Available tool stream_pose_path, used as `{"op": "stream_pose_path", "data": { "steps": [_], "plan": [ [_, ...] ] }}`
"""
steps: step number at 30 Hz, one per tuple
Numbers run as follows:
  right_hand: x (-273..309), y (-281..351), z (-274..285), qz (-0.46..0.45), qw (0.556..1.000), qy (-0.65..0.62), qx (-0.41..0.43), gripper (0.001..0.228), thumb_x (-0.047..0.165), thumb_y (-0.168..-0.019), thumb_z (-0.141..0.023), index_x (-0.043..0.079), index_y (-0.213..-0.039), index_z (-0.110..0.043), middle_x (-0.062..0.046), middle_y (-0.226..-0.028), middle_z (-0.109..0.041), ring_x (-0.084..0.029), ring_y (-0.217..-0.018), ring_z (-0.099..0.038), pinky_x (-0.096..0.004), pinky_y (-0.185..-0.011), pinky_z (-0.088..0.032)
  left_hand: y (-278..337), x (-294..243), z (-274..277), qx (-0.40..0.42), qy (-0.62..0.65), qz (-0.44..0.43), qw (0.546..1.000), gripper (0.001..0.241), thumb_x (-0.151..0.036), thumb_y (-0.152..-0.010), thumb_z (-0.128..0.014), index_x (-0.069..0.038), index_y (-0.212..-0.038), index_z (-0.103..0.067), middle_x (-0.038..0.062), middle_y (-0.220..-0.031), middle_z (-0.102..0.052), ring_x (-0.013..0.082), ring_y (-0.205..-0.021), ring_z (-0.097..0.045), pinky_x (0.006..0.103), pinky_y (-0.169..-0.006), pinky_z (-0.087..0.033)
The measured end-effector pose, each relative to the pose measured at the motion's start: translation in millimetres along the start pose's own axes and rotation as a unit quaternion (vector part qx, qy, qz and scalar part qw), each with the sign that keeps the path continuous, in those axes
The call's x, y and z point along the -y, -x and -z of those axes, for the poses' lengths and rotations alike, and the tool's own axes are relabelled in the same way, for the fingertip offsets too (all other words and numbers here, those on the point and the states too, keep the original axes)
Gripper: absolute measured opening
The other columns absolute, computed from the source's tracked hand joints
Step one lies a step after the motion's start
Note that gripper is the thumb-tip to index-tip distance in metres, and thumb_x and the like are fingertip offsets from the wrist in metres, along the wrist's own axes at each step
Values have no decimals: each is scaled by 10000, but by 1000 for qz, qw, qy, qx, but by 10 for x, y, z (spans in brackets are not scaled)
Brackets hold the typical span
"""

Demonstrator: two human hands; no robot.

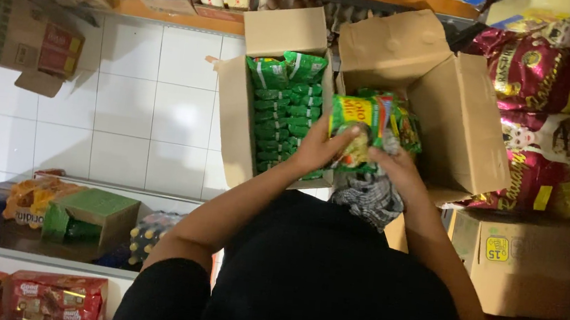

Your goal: Wiping instant noodle packets with a cloth and moving them between cardboard boxes.

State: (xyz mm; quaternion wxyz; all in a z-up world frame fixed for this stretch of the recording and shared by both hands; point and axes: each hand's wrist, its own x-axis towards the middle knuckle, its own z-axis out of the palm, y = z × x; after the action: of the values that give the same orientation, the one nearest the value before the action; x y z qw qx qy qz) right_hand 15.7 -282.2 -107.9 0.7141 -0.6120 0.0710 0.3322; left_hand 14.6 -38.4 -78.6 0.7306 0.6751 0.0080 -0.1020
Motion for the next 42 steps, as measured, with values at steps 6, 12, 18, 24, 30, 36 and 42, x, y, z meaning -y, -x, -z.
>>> {"op": "stream_pose_path", "data": {
  "steps": [6, 12, 18, 24, 30, 36, 42],
  "plan": [
    [467, 221, 76, -11, 967, 59, -249, 436, 318, -883, -784, 32, -1198, -688, -68, -1088, -740, -169, -958, -694, -356, -857, -539, -709, 478, 600, -186, -466, -74, 862, 624, -328, -891, -739, -25, -1387, -511, 199, -1403, -547, 372, -1317, -485, 549, -1110, -366],
    [-451, -68, 1066, 12, 930, 205, -304, 399, 280, -893, -803, -4, -1155, -705, -76, -1095, -720, -170, -934, -647, -342, -812, -514, -1148, 1343, 1550, -206, -708, 29, 675, 469, -173, -904, -612, -161, -1363, -520, 74, -1342, -541, 308, -1301, -445, 619, -1082, -313],
    [-474, -87, 1239, 59, 936, 75, -340, 358, 203, -837, -795, 74, -1130, -634, -41, -1037, -689, -148, -885, -644, -307, -747, -530, -1013, 1368, 1864, -59, -691, -66, 718, 229, -185, -1002, -581, -206, -1230, -592, 71, -1376, -572, 290, -1377, -456, 511, -1194, -296],
    [-1, 160, 1154, 16, 912, 228, -340, 497, 250, -1064, -832, -130, -971, -526, -93, -890, -539, -153, -774, -458, -353, -665, -376, -846, 1598, 1804, -49, -623, -116, 772, 297, -210, -877, -675, -102, -1135, -573, 96, -1153, -689, 318, -1148, -632, 634, -1018, -409],
    [892, 125, -427, 203, 945, 187, -175, 201, 185, -1061, -653, 42, -1200, -631, 9, -984, -644, -93, -765, -513, -275, -649, -408, -438, 892, 1225, -134, -64, -147, 978, 187, -96, -1046, -721, -77, -1057, -535, 49, -1084, -640, 204, -1008, -591, 416, -879, -526],
    [925, -153, -1639, 395, 697, 572, -175, 531, 234, -811, -761, 126, -1308, -608, -233, -1424, -501, -472, -1321, -480, -636, -1084, -285, 35, 40, 210, -157, 366, 47, 916, 203, -40, -938, -584, -140, -1114, -583, -21, -1067, -676, 95, -936, -636, 265, -828, -538],
    [717, -561, -1006, 378, 752, 468, -269, 581, 152, -933, -662, -16, -1473, -529, -296, -1567, -424, -439, -1411, -414, -541, -1193, -331, 225, 86, 332, -77, 274, -96, 954, 217, -37, -1082, -634, -134, -1048, -442, -34, -995, -555, 52, -930, -501, 235, -841, -434]
  ]
}}
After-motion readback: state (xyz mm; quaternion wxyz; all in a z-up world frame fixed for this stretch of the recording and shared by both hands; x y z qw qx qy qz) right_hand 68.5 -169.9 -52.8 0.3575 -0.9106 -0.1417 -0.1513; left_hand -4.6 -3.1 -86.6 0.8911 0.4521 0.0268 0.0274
